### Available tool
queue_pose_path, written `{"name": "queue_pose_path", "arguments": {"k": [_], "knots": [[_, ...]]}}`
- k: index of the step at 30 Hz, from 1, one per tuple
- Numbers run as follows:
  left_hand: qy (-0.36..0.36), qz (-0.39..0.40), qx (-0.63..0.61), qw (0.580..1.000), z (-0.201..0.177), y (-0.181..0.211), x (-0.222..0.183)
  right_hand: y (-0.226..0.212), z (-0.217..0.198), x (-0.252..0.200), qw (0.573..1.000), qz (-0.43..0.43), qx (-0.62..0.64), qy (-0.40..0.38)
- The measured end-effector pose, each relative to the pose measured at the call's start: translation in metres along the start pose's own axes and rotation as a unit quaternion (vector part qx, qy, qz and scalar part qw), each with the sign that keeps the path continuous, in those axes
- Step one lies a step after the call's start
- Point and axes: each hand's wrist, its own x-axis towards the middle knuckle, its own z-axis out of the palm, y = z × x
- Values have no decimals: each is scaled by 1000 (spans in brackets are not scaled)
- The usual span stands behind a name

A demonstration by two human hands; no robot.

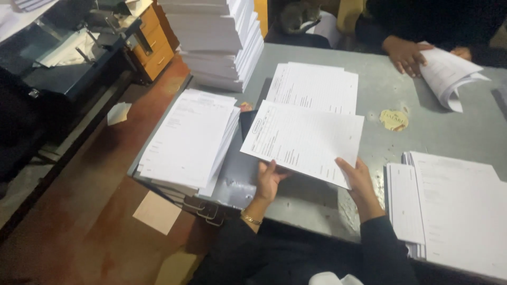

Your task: Sorting and organizing stacks of printed documents on a production table.

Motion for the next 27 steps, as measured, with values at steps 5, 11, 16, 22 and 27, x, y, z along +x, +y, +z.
{"name": "queue_pose_path", "arguments": {"k": [5, 11, 16, 22, 27], "knots": [[122, -86, 14, 989, 3, -18, 24, 16, 6, 31, 998, 24, -60, -6], [157, -93, 42, 982, -2, -49, 23, 39, -13, 50, 997, 60, -47, 9], [180, -123, 127, 968, -1, -50, 30, 18, -11, 42, 994, 90, -55, -9], [144, -160, 178, 960, -10, -54, 29, -38, 9, 8, 980, 107, -164, 18], [162, -193, 269, 930, -8, -54, 23, -96, 21, -48, 899, -21, -430, 76]]}}
